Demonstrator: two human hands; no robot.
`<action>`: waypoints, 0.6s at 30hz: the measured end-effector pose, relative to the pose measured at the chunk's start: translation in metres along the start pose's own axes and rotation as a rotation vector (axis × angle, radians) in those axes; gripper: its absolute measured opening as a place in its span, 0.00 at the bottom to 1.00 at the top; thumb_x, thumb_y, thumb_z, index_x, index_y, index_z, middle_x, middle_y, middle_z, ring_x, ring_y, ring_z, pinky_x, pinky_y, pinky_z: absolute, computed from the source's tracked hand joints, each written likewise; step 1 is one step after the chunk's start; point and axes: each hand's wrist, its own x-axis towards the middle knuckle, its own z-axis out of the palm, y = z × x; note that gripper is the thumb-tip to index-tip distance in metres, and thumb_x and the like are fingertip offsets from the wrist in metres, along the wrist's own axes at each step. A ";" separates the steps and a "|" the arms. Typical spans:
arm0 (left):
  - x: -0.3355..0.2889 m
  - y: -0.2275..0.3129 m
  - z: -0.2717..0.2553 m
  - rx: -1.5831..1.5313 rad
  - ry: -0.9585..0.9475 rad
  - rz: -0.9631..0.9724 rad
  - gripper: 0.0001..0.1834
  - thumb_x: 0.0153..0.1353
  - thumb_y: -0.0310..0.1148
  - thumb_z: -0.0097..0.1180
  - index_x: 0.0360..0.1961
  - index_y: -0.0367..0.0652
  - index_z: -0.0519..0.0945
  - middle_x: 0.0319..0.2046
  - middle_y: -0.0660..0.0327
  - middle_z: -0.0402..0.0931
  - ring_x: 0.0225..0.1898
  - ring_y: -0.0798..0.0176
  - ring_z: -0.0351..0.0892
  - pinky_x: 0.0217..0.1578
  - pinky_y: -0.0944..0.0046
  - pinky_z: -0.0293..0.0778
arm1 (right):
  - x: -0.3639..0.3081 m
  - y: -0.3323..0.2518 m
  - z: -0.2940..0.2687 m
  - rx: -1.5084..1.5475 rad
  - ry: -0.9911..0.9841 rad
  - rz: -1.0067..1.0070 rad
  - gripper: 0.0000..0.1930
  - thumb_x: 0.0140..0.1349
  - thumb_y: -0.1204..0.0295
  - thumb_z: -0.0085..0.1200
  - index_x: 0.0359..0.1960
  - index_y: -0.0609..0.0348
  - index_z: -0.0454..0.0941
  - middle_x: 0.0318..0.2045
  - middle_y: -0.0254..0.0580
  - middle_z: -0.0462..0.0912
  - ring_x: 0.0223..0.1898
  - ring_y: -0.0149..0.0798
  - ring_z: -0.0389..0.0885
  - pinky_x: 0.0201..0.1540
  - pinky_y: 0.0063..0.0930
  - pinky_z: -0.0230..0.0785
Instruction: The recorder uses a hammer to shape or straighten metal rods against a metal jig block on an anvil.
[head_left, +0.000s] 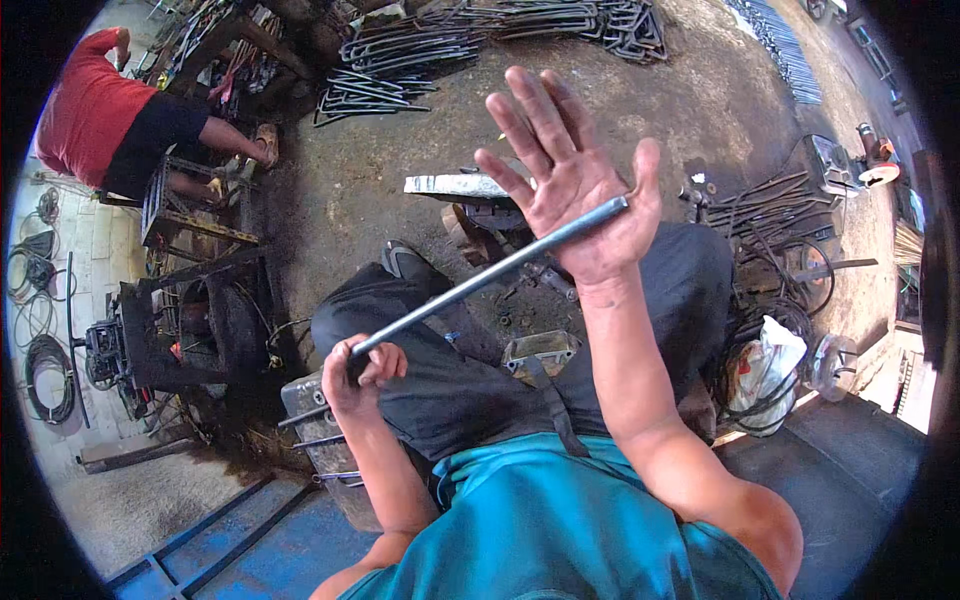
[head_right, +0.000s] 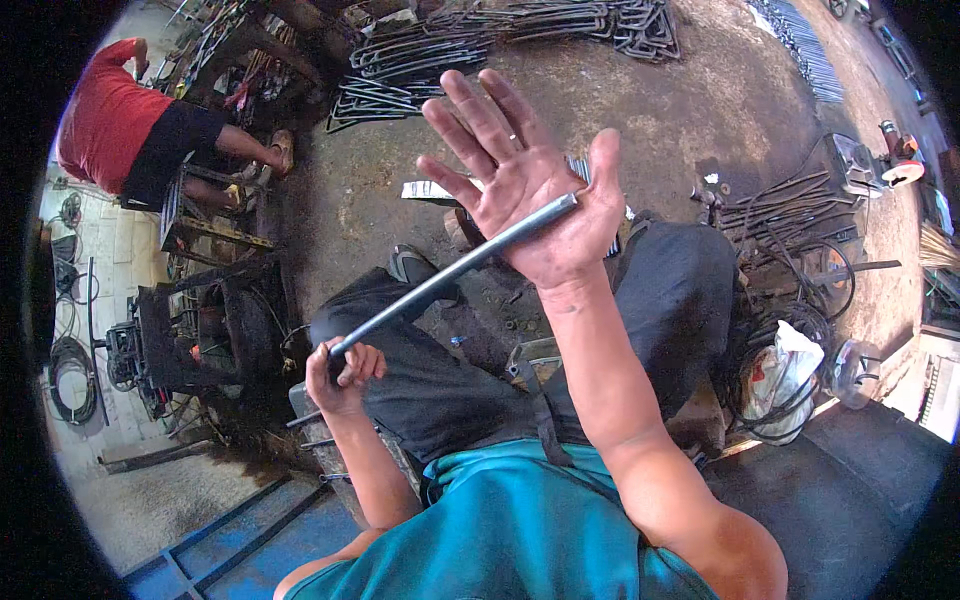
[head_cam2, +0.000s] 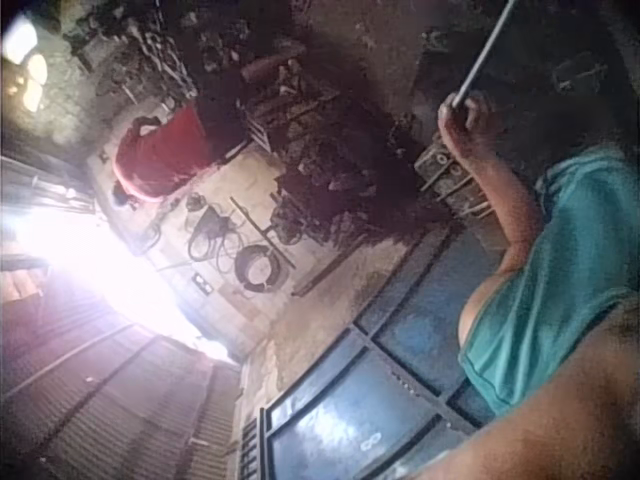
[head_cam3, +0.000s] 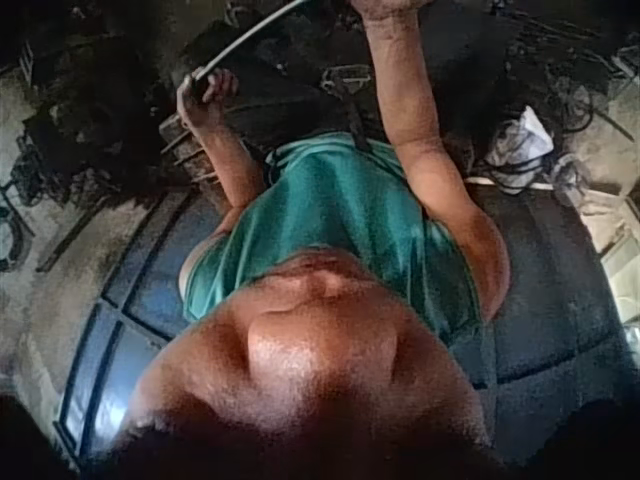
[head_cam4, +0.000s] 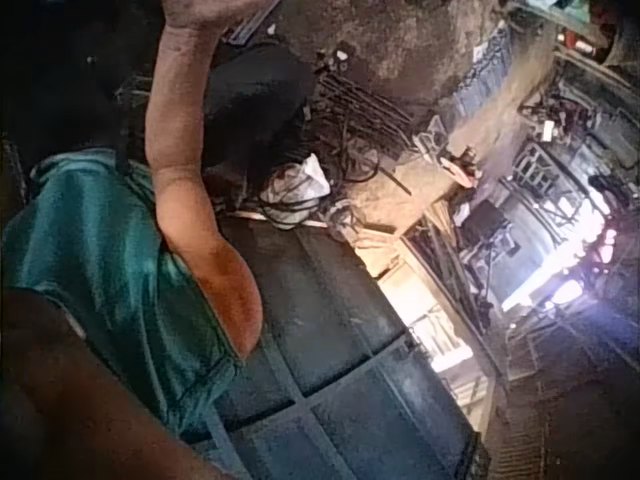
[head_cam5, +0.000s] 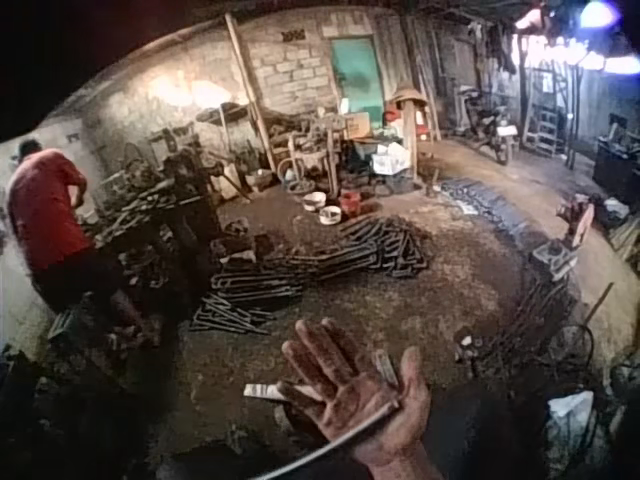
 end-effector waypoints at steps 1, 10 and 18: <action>0.003 0.000 -0.001 -0.045 -0.006 -0.010 0.27 0.67 0.49 0.40 0.16 0.44 0.70 0.08 0.71 0.56 0.12 0.69 0.54 0.23 0.62 0.60 | 0.000 0.001 0.001 -0.019 -0.016 -0.008 0.46 0.66 0.35 0.32 0.73 0.60 0.43 0.74 0.53 0.43 0.75 0.53 0.40 0.74 0.59 0.37; 0.016 -0.003 -0.002 -0.084 0.132 -0.035 0.28 0.68 0.49 0.38 0.18 0.40 0.73 0.08 0.68 0.58 0.16 0.65 0.58 0.27 0.59 0.62 | -0.002 0.004 0.008 -0.030 -0.032 0.019 0.45 0.65 0.34 0.33 0.74 0.52 0.44 0.74 0.54 0.44 0.75 0.54 0.39 0.73 0.59 0.38; 0.021 -0.002 0.002 -0.099 0.130 -0.049 0.28 0.68 0.49 0.37 0.17 0.41 0.72 0.09 0.68 0.57 0.18 0.65 0.58 0.29 0.58 0.62 | -0.005 0.002 0.007 -0.021 -0.008 -0.001 0.44 0.64 0.33 0.32 0.74 0.47 0.46 0.74 0.54 0.44 0.75 0.54 0.39 0.73 0.59 0.39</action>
